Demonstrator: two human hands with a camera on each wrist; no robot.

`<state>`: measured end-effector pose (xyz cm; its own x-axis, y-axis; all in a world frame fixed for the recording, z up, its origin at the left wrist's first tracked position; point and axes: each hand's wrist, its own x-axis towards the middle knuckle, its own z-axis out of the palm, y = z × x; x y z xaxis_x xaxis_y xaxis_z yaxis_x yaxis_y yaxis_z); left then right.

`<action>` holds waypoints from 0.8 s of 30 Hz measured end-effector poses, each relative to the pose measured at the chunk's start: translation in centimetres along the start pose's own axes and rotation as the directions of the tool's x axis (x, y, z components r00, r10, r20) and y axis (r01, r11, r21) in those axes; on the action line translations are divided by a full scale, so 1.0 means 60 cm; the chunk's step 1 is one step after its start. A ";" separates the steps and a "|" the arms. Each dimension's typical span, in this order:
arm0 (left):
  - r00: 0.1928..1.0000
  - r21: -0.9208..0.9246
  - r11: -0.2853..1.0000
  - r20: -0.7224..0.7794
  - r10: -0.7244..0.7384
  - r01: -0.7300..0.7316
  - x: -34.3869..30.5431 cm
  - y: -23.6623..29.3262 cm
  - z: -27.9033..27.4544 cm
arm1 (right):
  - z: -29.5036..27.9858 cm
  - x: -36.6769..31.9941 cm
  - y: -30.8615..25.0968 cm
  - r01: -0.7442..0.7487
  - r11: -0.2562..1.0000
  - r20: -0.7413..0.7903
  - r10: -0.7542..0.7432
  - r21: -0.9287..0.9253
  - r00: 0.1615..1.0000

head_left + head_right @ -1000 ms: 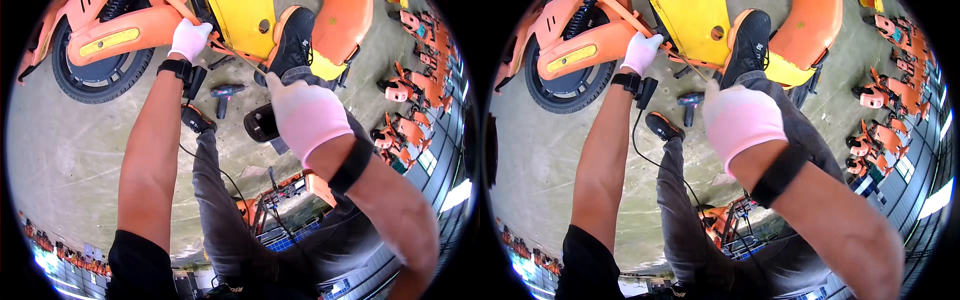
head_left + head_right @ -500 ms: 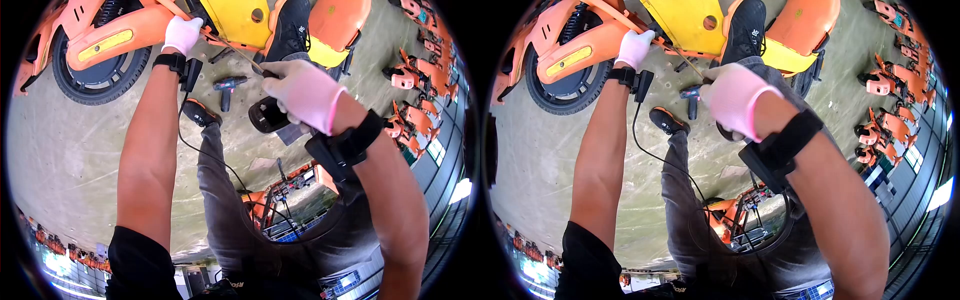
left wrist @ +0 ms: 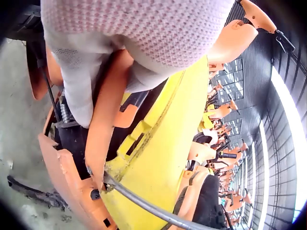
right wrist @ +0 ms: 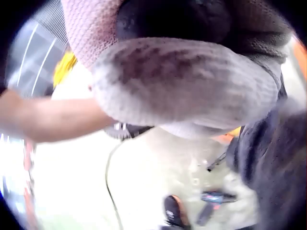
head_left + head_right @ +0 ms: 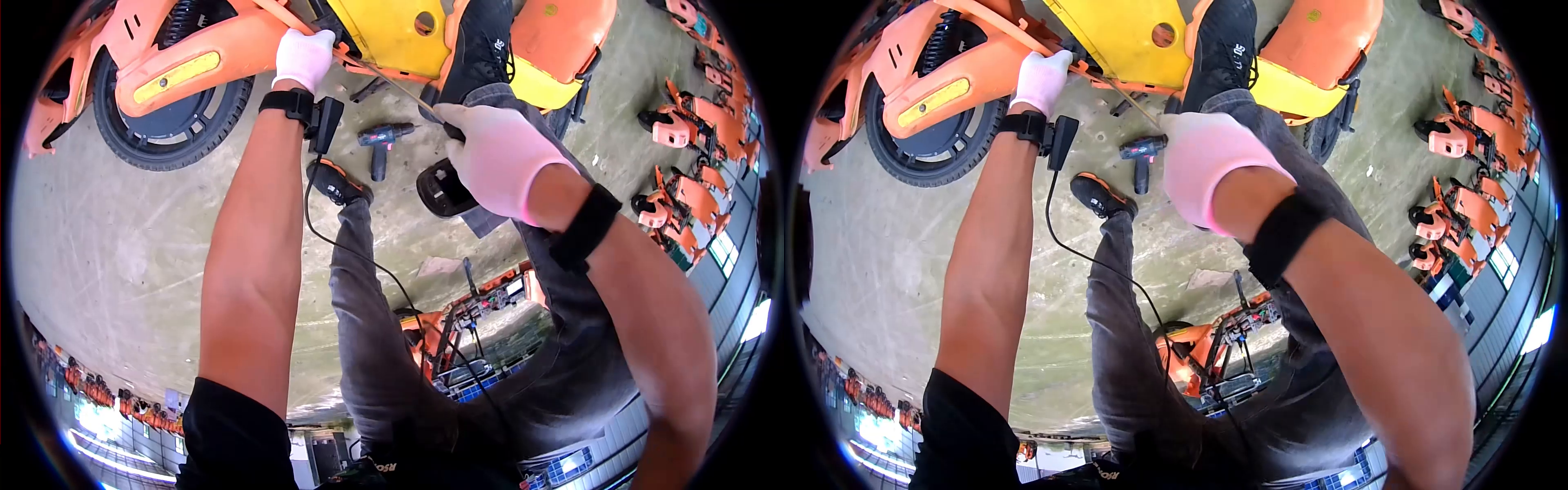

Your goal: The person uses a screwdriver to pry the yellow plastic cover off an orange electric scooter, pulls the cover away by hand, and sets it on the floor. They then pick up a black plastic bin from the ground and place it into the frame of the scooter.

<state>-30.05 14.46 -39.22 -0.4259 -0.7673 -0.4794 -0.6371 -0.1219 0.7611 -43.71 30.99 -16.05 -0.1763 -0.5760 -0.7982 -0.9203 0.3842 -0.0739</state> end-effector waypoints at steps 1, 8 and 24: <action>0.999 -0.016 0.999 -0.013 0.031 -0.031 0.004 -0.006 0.005 | -0.012 0.009 0.002 0.127 0.974 0.022 -0.133 0.188 0.991; 0.997 -0.155 0.987 0.063 -0.041 0.050 0.015 -0.028 0.006 | -0.048 -0.014 0.010 -0.446 0.390 0.477 0.021 0.806 0.879; 0.981 -0.445 0.891 0.196 -0.007 0.095 -0.015 -0.006 -0.015 | -0.048 -0.068 0.003 -0.494 -0.084 0.493 -0.035 0.865 0.869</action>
<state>-28.83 14.65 -38.66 -0.5391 -0.6285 -0.5607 -0.3220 -0.4613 0.8268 -44.18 31.35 -11.10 0.0508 -0.1582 -0.9861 0.4669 0.8766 -0.1165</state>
